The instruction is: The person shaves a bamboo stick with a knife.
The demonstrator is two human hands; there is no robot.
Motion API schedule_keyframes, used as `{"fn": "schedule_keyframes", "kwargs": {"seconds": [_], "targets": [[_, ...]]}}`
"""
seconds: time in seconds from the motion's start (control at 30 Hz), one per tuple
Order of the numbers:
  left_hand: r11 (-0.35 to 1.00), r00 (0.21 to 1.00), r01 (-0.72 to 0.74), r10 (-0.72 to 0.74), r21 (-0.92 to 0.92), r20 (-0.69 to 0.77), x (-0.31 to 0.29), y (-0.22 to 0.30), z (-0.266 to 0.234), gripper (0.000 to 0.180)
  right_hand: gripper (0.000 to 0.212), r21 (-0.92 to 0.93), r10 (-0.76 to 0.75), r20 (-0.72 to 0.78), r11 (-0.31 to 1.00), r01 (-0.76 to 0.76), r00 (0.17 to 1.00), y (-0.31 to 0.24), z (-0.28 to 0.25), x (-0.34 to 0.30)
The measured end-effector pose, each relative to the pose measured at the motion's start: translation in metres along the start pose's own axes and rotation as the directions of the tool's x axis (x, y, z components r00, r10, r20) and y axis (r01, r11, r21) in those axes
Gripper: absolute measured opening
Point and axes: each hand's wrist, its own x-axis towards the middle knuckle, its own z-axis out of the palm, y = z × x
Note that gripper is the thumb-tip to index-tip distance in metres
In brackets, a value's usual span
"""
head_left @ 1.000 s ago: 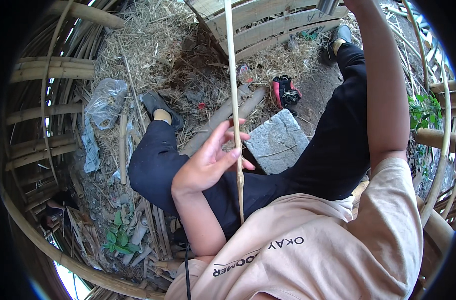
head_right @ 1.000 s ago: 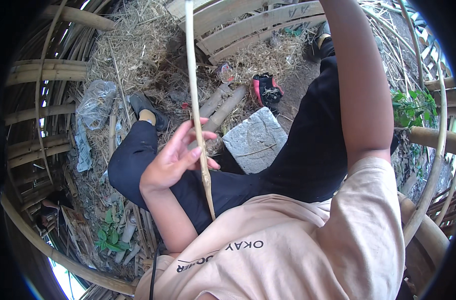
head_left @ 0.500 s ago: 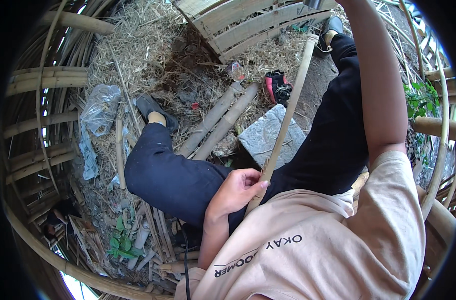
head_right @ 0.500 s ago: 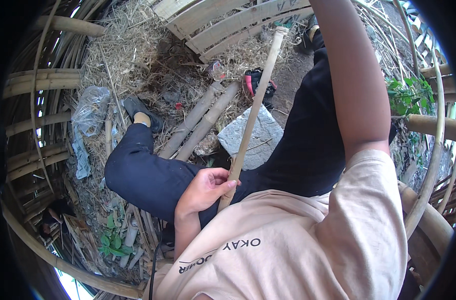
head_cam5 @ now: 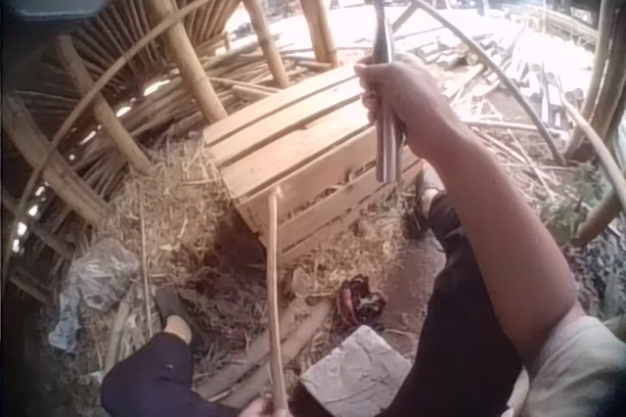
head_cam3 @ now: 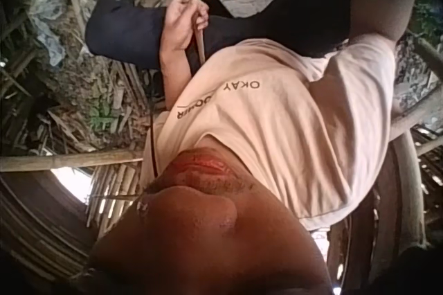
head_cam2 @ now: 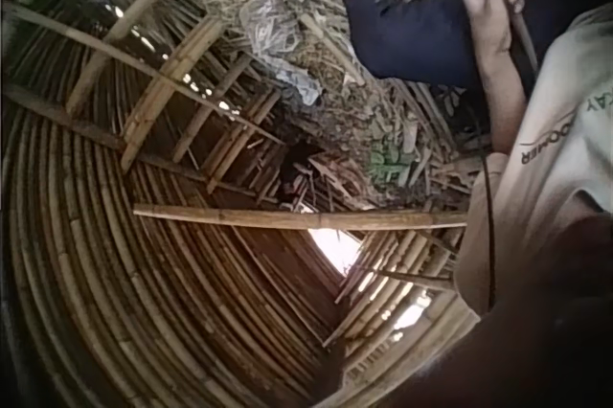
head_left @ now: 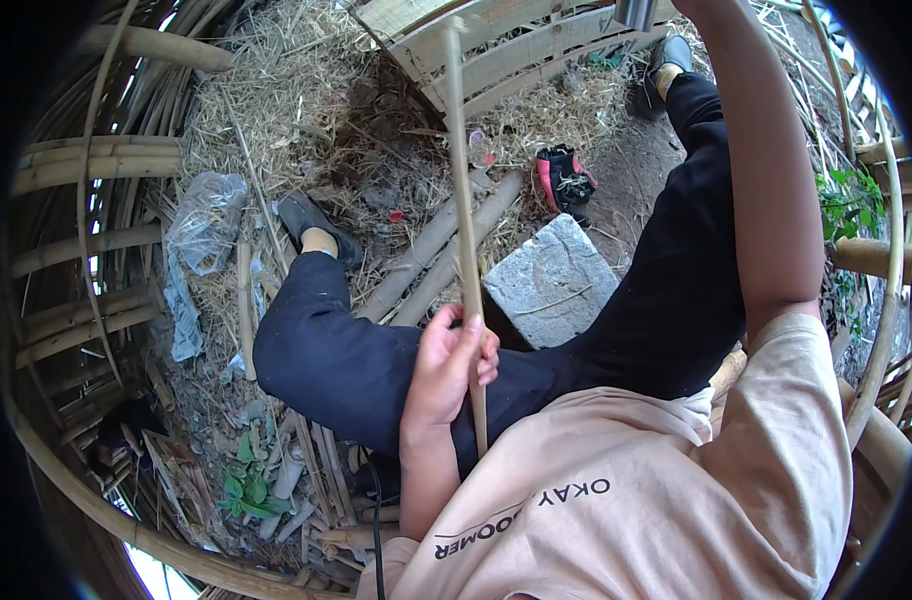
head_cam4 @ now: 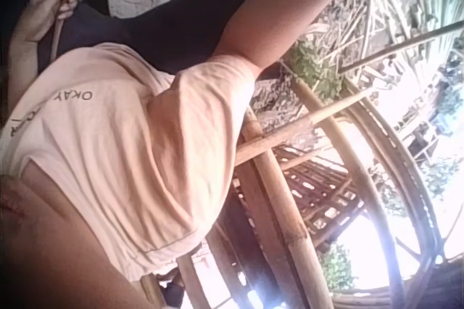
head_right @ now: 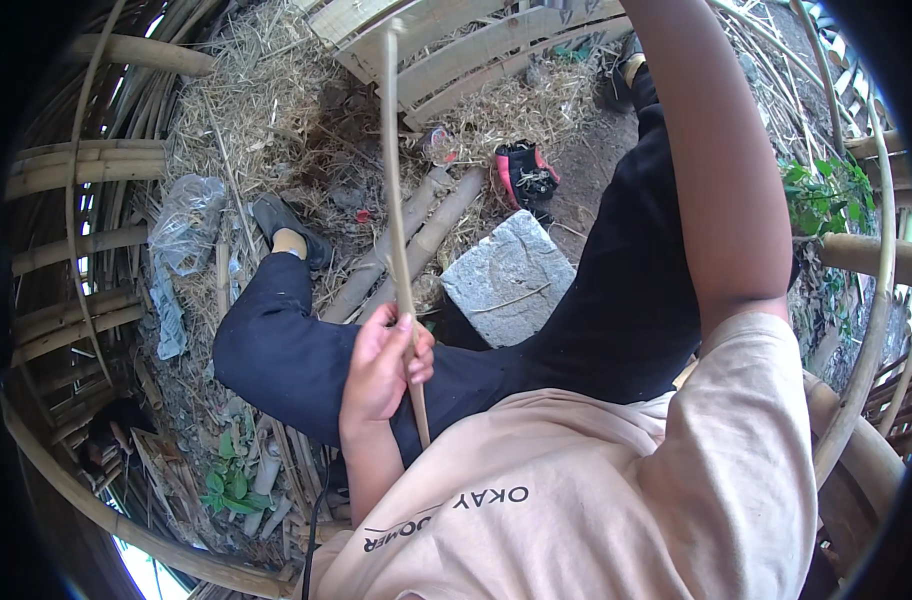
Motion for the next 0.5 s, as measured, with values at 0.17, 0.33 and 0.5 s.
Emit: {"fn": "schedule_keyframes", "kwargs": {"seconds": [0.17, 0.33, 0.5], "targets": [[0.971, 0.981, -0.146, 0.167, -0.189, 0.102, -0.007, 0.028, -0.002, 0.020, 0.020, -0.110, 0.031, 0.137, 0.994, -0.016, 0.990, -0.017, 0.017, -0.024], [0.929, 0.922, -0.229, 0.303, -0.291, 0.241, -0.012, 0.054, 0.005, 0.025, 0.028, -0.265, 0.024, 0.421, 0.959, 0.097, 0.907, -0.021, 0.023, -0.054], [0.895, 0.854, -0.380, 0.437, -0.233, 0.282, -0.018, 0.074, 0.008, 0.025, 0.029, -0.250, -0.085, 0.696, 0.902, 0.352, 0.713, -0.015, 0.038, -0.080]]}}
